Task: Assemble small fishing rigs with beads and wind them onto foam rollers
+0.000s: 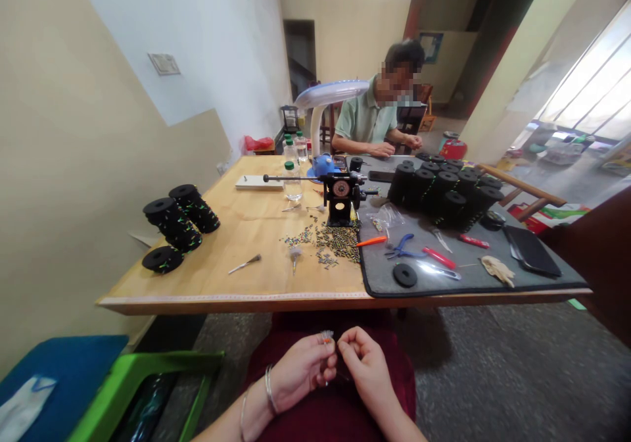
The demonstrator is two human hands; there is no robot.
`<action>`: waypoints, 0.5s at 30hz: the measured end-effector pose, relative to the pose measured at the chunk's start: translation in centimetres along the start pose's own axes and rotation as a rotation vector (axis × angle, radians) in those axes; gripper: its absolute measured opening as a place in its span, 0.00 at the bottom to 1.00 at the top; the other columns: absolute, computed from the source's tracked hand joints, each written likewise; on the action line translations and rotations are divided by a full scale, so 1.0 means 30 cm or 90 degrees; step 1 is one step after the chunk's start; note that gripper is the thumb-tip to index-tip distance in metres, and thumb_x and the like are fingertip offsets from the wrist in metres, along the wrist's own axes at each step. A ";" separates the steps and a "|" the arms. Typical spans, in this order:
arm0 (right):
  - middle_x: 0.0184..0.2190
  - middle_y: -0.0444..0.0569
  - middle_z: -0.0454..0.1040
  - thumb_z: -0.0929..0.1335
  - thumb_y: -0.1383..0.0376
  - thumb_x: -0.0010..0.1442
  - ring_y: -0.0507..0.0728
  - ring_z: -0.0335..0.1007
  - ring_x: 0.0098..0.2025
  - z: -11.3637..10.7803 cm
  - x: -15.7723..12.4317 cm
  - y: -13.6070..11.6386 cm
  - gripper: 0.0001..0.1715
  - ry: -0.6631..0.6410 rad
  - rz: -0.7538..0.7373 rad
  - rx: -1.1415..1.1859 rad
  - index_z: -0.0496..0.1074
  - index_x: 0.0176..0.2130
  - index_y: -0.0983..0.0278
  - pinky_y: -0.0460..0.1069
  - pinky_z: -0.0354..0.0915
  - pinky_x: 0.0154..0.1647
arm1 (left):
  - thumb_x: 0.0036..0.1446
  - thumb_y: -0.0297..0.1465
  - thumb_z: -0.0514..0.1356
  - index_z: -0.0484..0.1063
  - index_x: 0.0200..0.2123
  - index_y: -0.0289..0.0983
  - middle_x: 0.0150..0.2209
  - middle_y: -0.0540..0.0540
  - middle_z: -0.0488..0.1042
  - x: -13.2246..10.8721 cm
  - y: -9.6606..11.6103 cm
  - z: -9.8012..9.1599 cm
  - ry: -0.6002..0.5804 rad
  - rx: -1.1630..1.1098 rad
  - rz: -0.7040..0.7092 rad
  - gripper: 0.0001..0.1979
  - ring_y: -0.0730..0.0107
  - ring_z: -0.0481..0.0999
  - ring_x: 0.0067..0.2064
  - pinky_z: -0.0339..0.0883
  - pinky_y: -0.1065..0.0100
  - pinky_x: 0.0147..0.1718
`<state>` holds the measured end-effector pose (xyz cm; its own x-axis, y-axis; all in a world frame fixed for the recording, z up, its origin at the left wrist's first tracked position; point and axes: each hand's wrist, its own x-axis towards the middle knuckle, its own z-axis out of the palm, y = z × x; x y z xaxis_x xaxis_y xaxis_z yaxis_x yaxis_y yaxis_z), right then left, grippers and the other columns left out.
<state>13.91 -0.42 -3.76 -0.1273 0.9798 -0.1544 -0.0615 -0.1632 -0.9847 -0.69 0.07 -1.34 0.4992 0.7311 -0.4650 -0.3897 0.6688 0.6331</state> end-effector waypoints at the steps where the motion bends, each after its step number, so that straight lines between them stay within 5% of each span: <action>1: 0.18 0.41 0.66 0.67 0.55 0.54 0.48 0.56 0.18 0.000 0.000 -0.001 0.16 0.000 0.000 -0.001 0.65 0.28 0.65 0.42 0.52 0.17 | 0.49 0.33 0.63 0.64 0.29 0.34 0.23 0.52 0.65 0.001 -0.002 -0.002 -0.001 0.000 0.001 0.11 0.80 0.64 0.21 0.43 0.74 0.20; 15: 0.17 0.41 0.67 0.68 0.53 0.53 0.49 0.60 0.18 -0.002 -0.002 -0.003 0.17 0.004 0.002 -0.002 0.65 0.27 0.64 0.42 0.54 0.17 | 0.47 0.34 0.65 0.63 0.27 0.34 0.23 0.52 0.66 -0.004 -0.001 0.008 0.028 0.012 0.003 0.13 0.80 0.65 0.21 0.42 0.74 0.20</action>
<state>13.97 -0.46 -3.67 -0.1214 0.9798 -0.1587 -0.0582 -0.1666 -0.9843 -0.54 -0.07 -1.16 0.4636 0.7393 -0.4884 -0.3772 0.6635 0.6462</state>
